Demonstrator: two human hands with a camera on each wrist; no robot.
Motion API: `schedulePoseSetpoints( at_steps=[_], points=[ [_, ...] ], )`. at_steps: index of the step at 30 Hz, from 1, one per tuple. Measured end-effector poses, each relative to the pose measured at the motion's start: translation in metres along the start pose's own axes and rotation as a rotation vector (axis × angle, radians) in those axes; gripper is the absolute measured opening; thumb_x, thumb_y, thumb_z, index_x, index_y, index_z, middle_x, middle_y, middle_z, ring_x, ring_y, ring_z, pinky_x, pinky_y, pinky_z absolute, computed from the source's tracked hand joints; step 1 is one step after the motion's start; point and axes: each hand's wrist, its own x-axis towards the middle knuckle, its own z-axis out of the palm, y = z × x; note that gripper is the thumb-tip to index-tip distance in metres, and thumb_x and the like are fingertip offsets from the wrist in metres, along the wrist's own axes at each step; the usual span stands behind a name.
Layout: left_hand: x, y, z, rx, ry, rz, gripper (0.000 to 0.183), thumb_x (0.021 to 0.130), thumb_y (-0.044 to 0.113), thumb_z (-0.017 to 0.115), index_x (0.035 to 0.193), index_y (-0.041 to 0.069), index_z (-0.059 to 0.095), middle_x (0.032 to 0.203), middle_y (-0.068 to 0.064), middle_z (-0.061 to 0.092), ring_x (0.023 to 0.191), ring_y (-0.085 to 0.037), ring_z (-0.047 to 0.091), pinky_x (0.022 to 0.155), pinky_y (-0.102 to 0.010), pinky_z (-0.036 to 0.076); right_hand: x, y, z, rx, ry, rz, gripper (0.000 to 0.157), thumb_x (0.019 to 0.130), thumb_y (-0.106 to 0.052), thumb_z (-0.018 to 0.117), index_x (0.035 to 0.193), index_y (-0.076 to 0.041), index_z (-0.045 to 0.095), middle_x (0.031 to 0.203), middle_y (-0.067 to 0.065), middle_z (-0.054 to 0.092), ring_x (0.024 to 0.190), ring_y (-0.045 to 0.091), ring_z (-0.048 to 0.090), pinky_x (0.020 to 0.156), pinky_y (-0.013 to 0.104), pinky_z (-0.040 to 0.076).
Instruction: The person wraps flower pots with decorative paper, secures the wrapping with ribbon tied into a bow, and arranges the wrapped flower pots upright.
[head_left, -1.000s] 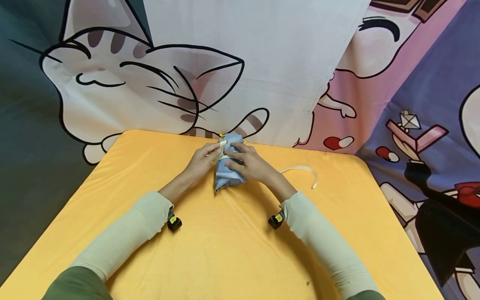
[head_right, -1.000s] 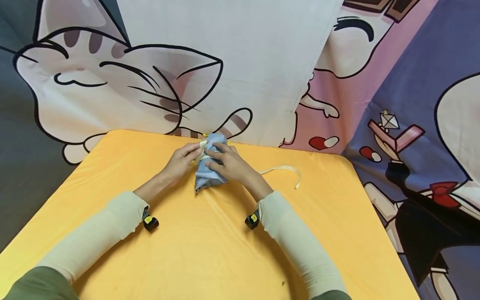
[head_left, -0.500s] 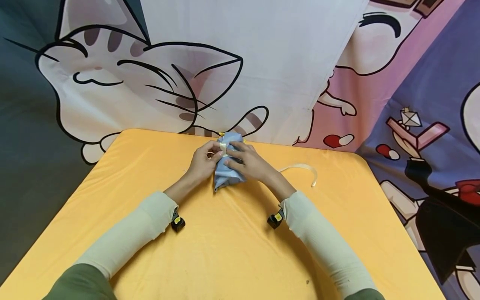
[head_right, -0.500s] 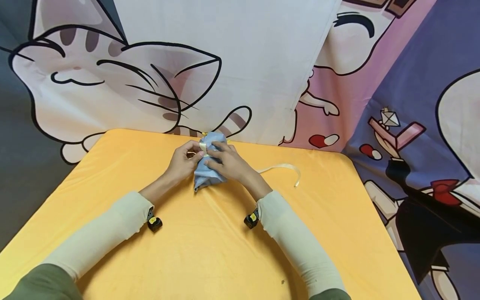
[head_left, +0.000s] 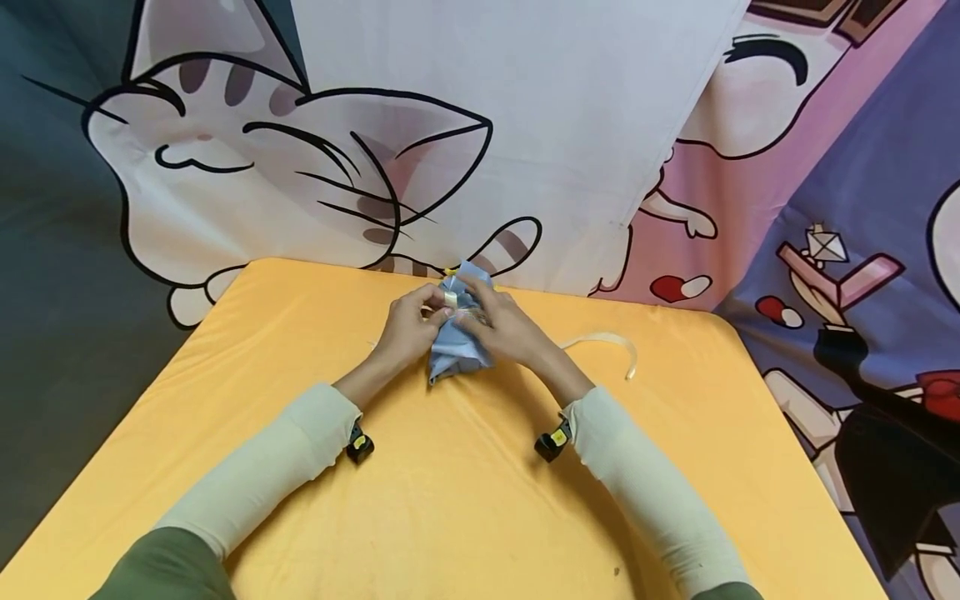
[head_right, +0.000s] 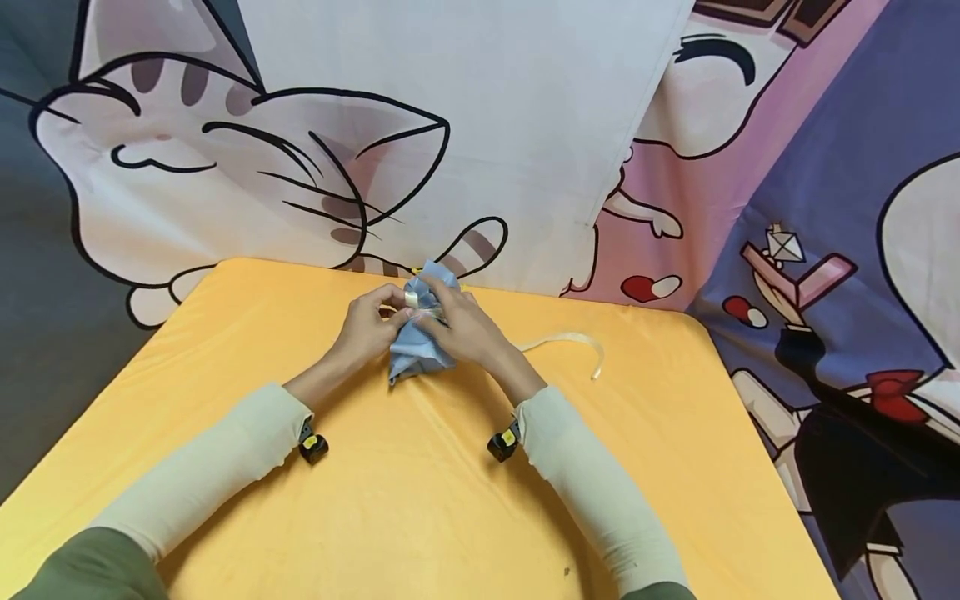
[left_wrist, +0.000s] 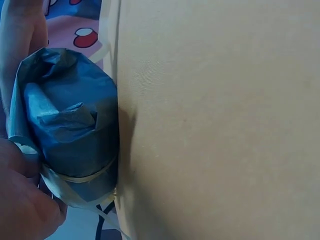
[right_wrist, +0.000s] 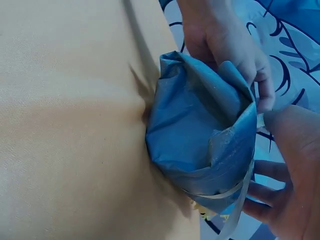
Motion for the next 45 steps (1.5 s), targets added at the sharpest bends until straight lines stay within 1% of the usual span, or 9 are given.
schedulePoseSetpoints(
  at_steps=[7,15,21,25,29,35,38,40,45],
  points=[
    [0.002,0.006,-0.001,0.032,-0.020,-0.010,0.003,0.110,0.005,0.071,0.108,0.007,0.073,0.112,-0.014,0.077,0.111,-0.032,0.074,0.103,-0.051,0.063,0.006,-0.007,0.006,-0.247,0.157,-0.014,0.027,0.120,-0.032,0.057,0.137,-0.016,0.070,0.140,0.012,0.073,0.128,0.038,0.064,0.111,0.059,0.051],
    [0.001,0.010,-0.002,0.033,-0.027,-0.029,0.014,0.114,0.012,0.067,0.123,0.008,0.057,0.123,-0.015,0.074,0.118,-0.033,0.071,0.103,-0.049,0.059,0.008,-0.007,0.007,-0.031,0.208,0.089,0.020,0.120,-0.020,0.056,0.123,-0.005,0.068,0.115,0.013,0.068,0.106,0.030,0.057,0.102,0.049,0.046],
    [0.000,0.009,-0.002,0.032,-0.006,-0.015,0.017,0.114,0.012,0.068,0.129,0.008,0.061,0.121,-0.015,0.075,0.114,-0.032,0.071,0.104,-0.048,0.060,0.002,-0.003,0.001,0.044,0.246,0.156,0.023,0.118,-0.021,0.058,0.123,-0.003,0.072,0.126,0.015,0.071,0.116,0.030,0.069,0.103,0.048,0.061],
    [0.000,0.009,-0.002,0.013,0.005,-0.014,0.016,0.112,0.010,0.071,0.125,0.009,0.063,0.116,-0.013,0.075,0.112,-0.031,0.071,0.106,-0.049,0.060,-0.015,0.012,-0.022,-0.042,0.269,0.359,0.032,0.116,-0.025,0.055,0.098,-0.006,0.073,0.098,0.013,0.074,0.084,0.025,0.070,0.076,0.041,0.061],
    [-0.001,0.008,-0.001,0.010,0.008,-0.010,0.013,0.111,0.009,0.072,0.121,0.010,0.063,0.113,-0.012,0.073,0.110,-0.030,0.070,0.106,-0.049,0.061,-0.042,0.048,-0.059,-0.212,0.051,0.677,0.050,0.117,-0.037,0.045,0.078,-0.011,0.061,0.071,0.012,0.067,0.060,0.027,0.069,0.064,0.043,0.055],
    [-0.003,0.004,0.002,0.003,0.001,-0.014,0.010,0.111,0.009,0.072,0.116,0.011,0.064,0.112,-0.012,0.073,0.111,-0.029,0.069,0.106,-0.049,0.061,-0.077,0.116,-0.087,-0.334,-0.090,0.947,0.055,0.117,-0.043,0.046,0.105,0.004,0.072,0.107,0.029,0.072,0.090,0.037,0.076,0.092,0.054,0.064],
    [-0.004,0.001,0.003,0.002,0.003,0.002,0.009,0.111,0.009,0.072,0.113,0.011,0.064,0.112,-0.012,0.074,0.111,-0.029,0.070,0.105,-0.048,0.060,-0.081,0.173,-0.083,-0.340,-0.069,0.924,0.041,0.112,-0.031,0.054,0.110,0.006,0.070,0.112,0.031,0.069,0.088,0.039,0.070,0.077,0.052,0.062],
    [-0.005,-0.001,0.003,0.006,0.012,0.023,0.008,0.110,0.008,0.073,0.110,0.011,0.065,0.111,-0.011,0.074,0.111,-0.029,0.071,0.104,-0.048,0.060,-0.076,0.181,-0.082,-0.318,-0.035,0.888,0.029,0.108,-0.020,0.055,0.112,0.005,0.070,0.113,0.031,0.069,0.087,0.039,0.067,0.072,0.051,0.060],
    [-0.006,-0.004,0.003,0.025,0.037,0.067,0.009,0.108,0.006,0.074,0.105,0.011,0.066,0.106,-0.009,0.074,0.110,-0.029,0.072,0.100,-0.046,0.059,-0.051,0.119,-0.081,-0.175,0.244,0.718,0.029,0.109,-0.010,0.049,0.121,0.008,0.069,0.117,0.030,0.073,0.084,0.033,0.065,0.068,0.045,0.055]
  ],
)
